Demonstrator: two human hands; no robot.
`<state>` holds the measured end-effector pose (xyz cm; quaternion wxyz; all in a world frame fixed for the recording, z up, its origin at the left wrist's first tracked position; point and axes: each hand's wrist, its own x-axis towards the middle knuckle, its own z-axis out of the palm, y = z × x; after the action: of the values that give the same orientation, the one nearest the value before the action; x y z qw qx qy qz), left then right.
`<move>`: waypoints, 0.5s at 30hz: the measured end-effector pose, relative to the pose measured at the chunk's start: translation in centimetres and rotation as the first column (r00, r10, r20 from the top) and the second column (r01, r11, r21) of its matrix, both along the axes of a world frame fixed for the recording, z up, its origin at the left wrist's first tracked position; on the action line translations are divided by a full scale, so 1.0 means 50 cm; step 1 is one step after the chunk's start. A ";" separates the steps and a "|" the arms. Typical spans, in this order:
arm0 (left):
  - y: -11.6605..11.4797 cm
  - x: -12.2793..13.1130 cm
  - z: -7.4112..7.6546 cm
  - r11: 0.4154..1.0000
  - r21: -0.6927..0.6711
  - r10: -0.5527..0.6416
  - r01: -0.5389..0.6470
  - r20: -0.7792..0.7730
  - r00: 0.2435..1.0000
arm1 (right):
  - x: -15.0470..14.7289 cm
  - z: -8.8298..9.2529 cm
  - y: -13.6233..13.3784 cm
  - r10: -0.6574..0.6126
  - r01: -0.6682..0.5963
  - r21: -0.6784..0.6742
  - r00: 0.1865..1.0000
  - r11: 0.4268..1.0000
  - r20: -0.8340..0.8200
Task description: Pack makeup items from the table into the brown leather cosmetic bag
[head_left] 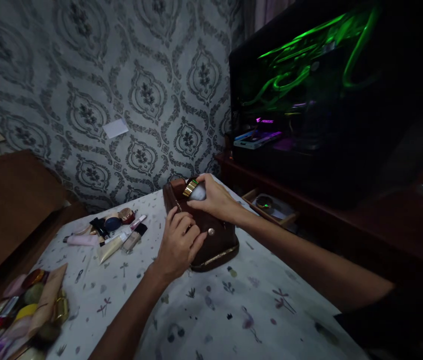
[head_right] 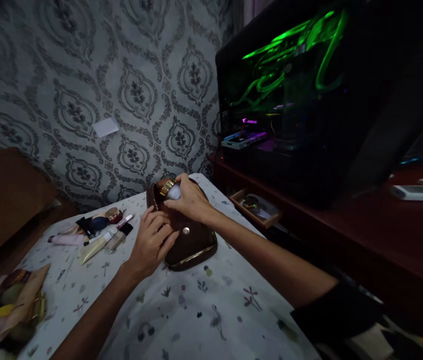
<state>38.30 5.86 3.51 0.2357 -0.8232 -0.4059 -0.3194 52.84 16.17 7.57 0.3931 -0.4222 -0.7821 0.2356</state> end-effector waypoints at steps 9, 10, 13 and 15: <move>-0.015 -0.001 -0.031 0.999 0.022 0.040 -0.039 -0.003 0.999 | -0.050 0.020 0.031 -0.036 0.071 -0.151 0.974 0.986 0.224; -0.014 0.000 -0.033 0.999 0.034 0.042 -0.043 0.006 0.999 | -0.058 0.018 0.041 -0.048 0.092 -0.184 0.973 0.979 0.227; -0.013 0.002 -0.037 0.997 0.057 0.048 -0.050 0.028 0.998 | -0.081 0.002 0.070 -0.094 0.156 -0.295 0.973 0.943 0.212; -0.014 0.003 -0.039 0.998 0.052 0.046 -0.048 0.035 0.998 | -0.098 -0.014 0.084 -0.126 0.179 -0.349 0.978 0.920 0.169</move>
<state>38.43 5.19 1.57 0.2578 -0.8014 -0.4206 -0.3381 47.96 20.39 6.86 0.2683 -0.5629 -0.7161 0.3135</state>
